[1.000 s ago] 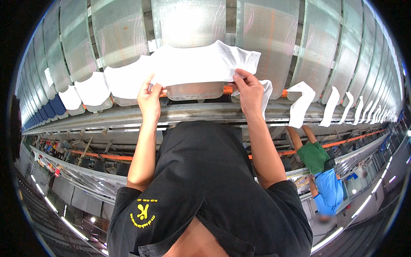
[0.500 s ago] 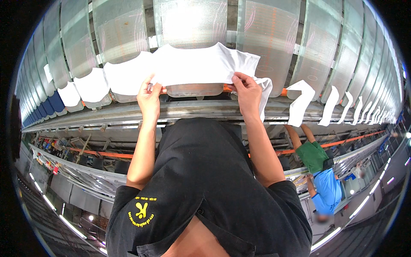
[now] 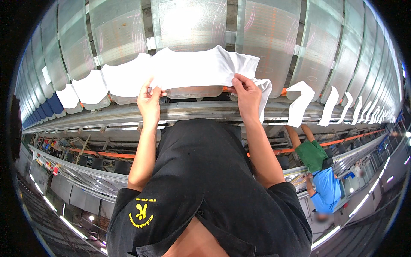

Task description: The person repeatedly picks up white paper pieces and places them on a metal rack with transparent bins. The person handles the paper one at a time, smoothing each piece onto the rack surface.

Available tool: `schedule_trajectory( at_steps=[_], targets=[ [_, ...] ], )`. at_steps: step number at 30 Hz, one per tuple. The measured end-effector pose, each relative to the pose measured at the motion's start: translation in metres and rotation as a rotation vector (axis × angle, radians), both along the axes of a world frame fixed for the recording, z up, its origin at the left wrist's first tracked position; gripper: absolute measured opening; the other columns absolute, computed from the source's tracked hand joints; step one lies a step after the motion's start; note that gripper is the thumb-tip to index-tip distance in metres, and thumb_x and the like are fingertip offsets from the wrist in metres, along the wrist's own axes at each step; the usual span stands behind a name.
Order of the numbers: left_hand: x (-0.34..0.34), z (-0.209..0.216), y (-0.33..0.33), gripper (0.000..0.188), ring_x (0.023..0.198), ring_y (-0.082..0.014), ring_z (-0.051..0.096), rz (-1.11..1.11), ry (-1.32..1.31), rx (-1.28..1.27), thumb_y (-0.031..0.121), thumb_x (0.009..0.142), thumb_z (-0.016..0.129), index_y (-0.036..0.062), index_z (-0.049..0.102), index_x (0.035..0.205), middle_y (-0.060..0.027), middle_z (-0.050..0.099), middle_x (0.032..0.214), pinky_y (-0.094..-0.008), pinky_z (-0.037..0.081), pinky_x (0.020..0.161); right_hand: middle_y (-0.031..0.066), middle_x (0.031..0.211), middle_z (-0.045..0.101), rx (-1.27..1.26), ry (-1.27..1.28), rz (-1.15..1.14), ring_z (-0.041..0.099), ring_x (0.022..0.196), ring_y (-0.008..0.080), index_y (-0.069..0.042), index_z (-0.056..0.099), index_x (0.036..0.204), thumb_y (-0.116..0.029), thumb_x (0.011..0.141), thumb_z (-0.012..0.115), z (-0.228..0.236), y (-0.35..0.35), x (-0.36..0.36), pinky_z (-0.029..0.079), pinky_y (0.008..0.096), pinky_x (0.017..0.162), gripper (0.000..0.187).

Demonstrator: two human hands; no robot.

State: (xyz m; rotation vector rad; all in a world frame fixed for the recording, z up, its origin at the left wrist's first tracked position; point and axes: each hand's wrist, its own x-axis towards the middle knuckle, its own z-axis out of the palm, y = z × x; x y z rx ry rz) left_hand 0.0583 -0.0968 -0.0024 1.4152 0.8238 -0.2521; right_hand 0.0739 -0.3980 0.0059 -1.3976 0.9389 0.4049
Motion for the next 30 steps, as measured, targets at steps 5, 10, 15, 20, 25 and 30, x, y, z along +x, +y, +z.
schedule_trajectory(
  at_steps=[5,10,15,20,25,30],
  targets=[
    [0.0,-0.002,-0.001,0.045,0.076,-0.0114,0.067,0.022,-0.003,0.009,0.002,0.096,0.067,-0.0046,0.053,0.139,-0.0079,0.07,0.089,-0.0258,0.056,0.073,0.0073,0.1,0.067,0.0,-0.005,0.014,0.065,0.086,0.0128,0.008,0.066,0.119,-0.009,0.098,0.067,0.001,0.0,0.0,0.061,0.0284,0.078,0.027],
    [0.003,0.002,-0.001,0.046,0.083,-0.0133,0.065,-0.002,0.021,0.003,-0.001,0.097,0.063,-0.0073,0.051,0.14,-0.0118,0.066,0.104,-0.0273,0.058,0.073,0.0077,0.101,0.067,-0.011,0.0,0.028,0.065,0.087,0.0125,0.008,0.066,0.118,-0.009,0.098,0.067,0.004,0.001,0.003,0.061,0.0287,0.079,0.027],
    [0.002,0.001,-0.002,0.045,0.082,-0.0126,0.065,-0.012,0.055,0.053,-0.002,0.097,0.062,-0.0065,0.051,0.14,-0.0101,0.067,0.098,-0.0278,0.057,0.073,0.0084,0.102,0.067,-0.024,0.004,0.042,0.065,0.088,0.0125,0.008,0.066,0.118,-0.01,0.098,0.066,0.004,0.002,0.003,0.061,0.0293,0.08,0.026],
    [0.002,-0.004,-0.003,0.044,0.076,-0.01,0.065,0.011,0.073,0.077,0.0,0.095,0.067,-0.0038,0.055,0.137,-0.0044,0.066,0.084,-0.0253,0.055,0.073,0.0074,0.094,0.068,-0.056,0.011,0.029,0.067,0.081,0.0122,0.008,0.068,0.115,-0.009,0.097,0.068,0.002,0.003,0.005,0.062,0.0285,0.076,0.025],
    [0.01,0.004,-0.009,0.044,0.072,-0.0085,0.064,0.006,0.124,0.117,0.002,0.095,0.068,-0.0031,0.055,0.137,-0.0016,0.063,0.079,-0.0228,0.054,0.072,0.0079,0.095,0.069,-0.056,0.019,0.035,0.068,0.081,0.0136,0.008,0.068,0.115,-0.009,0.097,0.068,0.0,0.001,0.004,0.061,0.028,0.076,0.025],
    [0.009,0.0,-0.007,0.046,0.072,-0.0082,0.063,0.007,0.085,0.098,0.003,0.095,0.07,-0.0032,0.054,0.137,-0.0012,0.063,0.078,-0.0225,0.052,0.071,0.0089,0.096,0.07,-0.052,-0.001,0.041,0.069,0.082,0.0143,0.007,0.068,0.116,-0.009,0.097,0.068,-0.003,0.0,0.002,0.06,0.0279,0.077,0.025]
  ],
)
